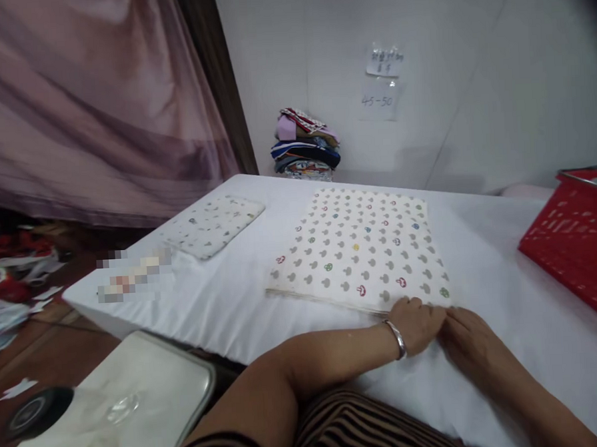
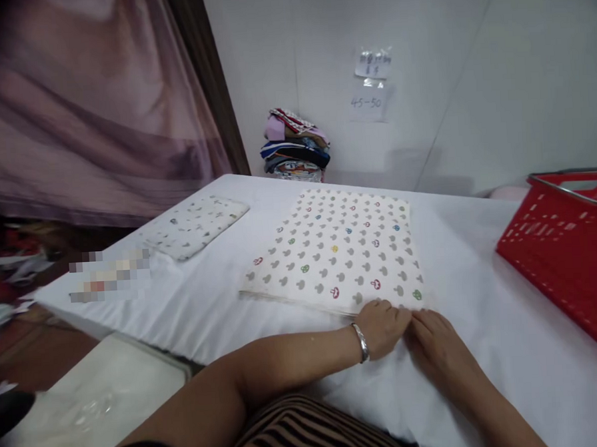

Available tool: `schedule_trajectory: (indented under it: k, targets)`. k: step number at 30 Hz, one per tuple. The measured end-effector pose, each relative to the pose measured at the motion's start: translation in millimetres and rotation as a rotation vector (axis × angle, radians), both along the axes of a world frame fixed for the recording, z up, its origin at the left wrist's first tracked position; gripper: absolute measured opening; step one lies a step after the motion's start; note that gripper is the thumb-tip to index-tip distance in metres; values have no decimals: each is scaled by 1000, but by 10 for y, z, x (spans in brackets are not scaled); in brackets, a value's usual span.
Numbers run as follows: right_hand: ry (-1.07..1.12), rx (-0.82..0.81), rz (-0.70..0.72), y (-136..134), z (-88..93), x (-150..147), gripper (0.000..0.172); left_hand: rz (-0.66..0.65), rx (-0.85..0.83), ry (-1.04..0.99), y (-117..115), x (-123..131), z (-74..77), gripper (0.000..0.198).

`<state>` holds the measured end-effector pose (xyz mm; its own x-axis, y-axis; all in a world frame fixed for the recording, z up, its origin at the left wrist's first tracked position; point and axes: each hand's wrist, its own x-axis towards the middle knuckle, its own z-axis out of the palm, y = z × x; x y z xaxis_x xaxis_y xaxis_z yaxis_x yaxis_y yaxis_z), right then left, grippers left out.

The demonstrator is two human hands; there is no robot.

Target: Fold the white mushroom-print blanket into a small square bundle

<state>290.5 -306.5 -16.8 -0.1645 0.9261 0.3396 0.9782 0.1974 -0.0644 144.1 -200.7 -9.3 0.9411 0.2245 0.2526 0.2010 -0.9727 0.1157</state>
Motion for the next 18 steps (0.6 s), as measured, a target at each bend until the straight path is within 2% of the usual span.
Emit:
schedule_trajectory:
  k: [2, 5, 8, 13, 18]
  targets:
    - [-11, -5, 15, 20, -77, 21, 25, 0, -24, 7, 1, 9, -13, 17]
    - [-68, 76, 11, 19, -236, 112, 25, -22, -14, 1, 27, -19, -26, 14]
    - [-121, 137, 17, -3, -380, 206, 30, -21, 47, -11, 116, -158, -19, 14]
    - [-162, 164, -4, -24, -459, 234, 34, 75, 102, 46, 419, -654, 33, 12]
    - [-198, 238, -3, -14, -470, 191, 34, 243, 89, 111, 783, -1266, 56, 23]
